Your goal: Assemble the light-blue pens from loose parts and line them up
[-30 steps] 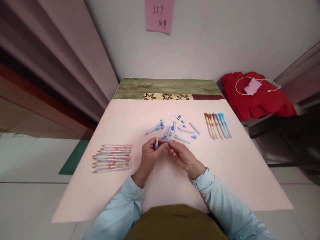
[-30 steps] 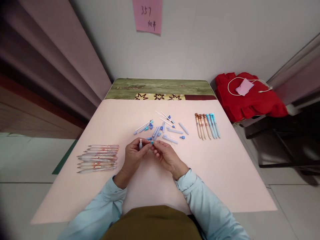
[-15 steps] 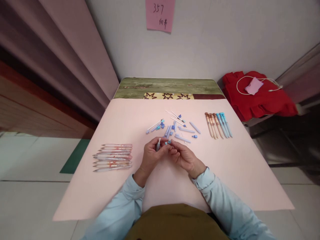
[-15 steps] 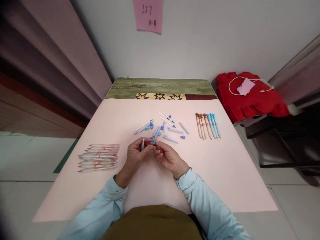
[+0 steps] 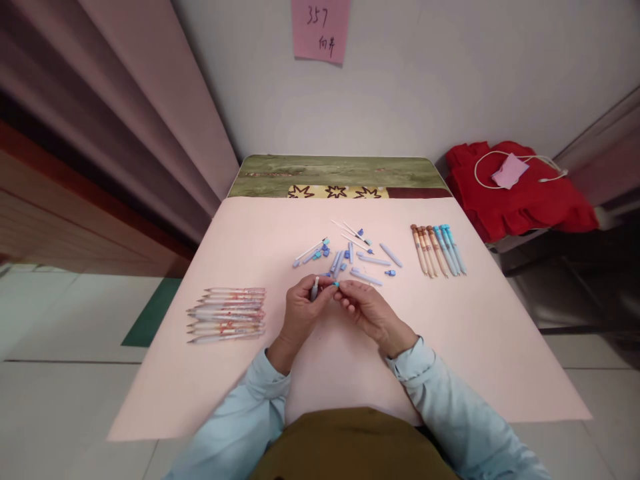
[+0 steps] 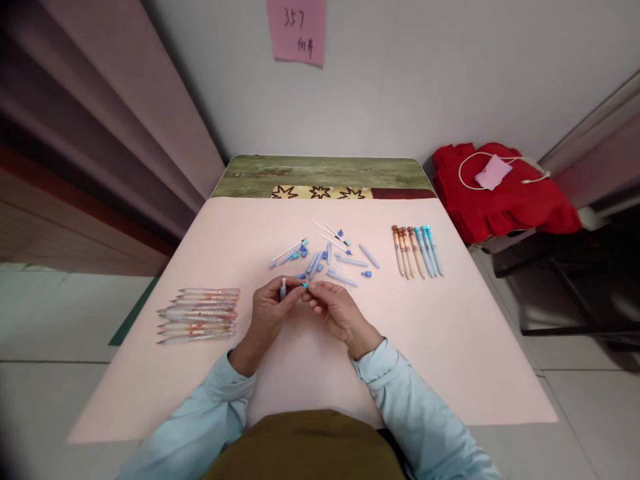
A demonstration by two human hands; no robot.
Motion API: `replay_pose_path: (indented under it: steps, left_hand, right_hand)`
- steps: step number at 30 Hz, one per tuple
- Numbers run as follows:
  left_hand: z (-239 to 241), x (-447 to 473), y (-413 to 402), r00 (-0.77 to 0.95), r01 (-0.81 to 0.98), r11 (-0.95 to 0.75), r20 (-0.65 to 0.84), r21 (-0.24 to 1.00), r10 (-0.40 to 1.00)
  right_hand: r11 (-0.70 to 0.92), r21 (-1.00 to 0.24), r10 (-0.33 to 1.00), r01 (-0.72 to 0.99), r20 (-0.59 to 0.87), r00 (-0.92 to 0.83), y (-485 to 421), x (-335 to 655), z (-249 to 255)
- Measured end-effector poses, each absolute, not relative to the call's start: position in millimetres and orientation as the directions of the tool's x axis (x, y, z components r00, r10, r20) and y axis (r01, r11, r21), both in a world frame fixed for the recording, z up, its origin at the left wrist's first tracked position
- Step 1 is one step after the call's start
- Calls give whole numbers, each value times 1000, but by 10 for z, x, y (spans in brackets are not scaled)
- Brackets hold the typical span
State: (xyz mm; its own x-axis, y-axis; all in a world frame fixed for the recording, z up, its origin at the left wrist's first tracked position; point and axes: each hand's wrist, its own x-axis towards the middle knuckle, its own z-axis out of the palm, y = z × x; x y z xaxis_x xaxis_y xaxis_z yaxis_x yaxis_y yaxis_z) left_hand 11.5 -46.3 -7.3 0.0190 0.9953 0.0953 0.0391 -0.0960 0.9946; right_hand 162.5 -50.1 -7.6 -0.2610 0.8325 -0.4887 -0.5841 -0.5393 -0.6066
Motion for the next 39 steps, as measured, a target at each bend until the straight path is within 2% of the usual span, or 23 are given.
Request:
replay_pose_path:
  steps: [3, 9, 11, 13, 14, 16, 18, 20, 23, 25, 27, 29, 32, 39]
  left_hand:
    - [-82, 108, -459, 25, 41, -99, 98, 994, 995]
    - [-64, 114, -453, -1, 10, -60, 60, 998, 998]
    - [-66, 123, -448, -13, -5, -18, 18, 1000, 1000]
    - [-74, 133, -437, -22, -48, 43, -44, 998, 999]
    - [-80, 138, -430, -23, -80, 76, -78, 994, 997]
    - [-90, 143, -414, -14, -147, 139, -143, 979, 990]
    - [-94, 146, -400, -7, -183, 179, -183, 967, 983]
    - [-92, 148, -394, -4, -189, 195, -200, 962, 980]
    - [-85, 157, -401, 2, -185, 200, -204, 962, 979]
    - [-83, 164, -414, 11, -177, 195, -197, 965, 980]
    - [-85, 170, -429, 38, -150, 189, -185, 970, 982]
    - [-90, 175, -442, 72, -107, 175, -168, 979, 983]
    - [-100, 184, -456, 92, -70, 153, -147, 986, 985]
    - [-104, 213, -449, 160, -273, 344, -310, 898, 937]
  right_hand:
    - [-474, -692, 875, -545, -436, -208, -509, 1614, -62]
    - [-419, -773, 904, -476, -405, -138, -484, 1638, -74]
    - [-345, -873, 935, -345, -354, -40, -463, 1706, -81]
    - [-202, -979, 976, -15, -203, 84, -447, 1790, -88]
    - [-113, -971, 989, 209, -88, 121, -444, 1829, -93]
    - [39, -795, 988, 606, 121, 95, -444, 1884, -111]
    - [109, -588, 980, 802, 200, 13, -448, 1904, -137]
    - [128, -496, 981, 859, 193, -35, -451, 1900, -162]
    - [154, -525, 971, 837, 237, -30, -459, 1879, -167]
    - [205, -619, 953, 758, 303, -9, -475, 1848, -149]
    - [243, -766, 951, 595, 308, 8, -500, 1793, -128]
    - [208, -906, 975, 369, 222, -4, -528, 1719, -116]
    - [104, -987, 994, 126, 101, -31, -552, 1627, -112]
    - [-114, -991, 993, -66, -112, -43, -493, 1702, -111]
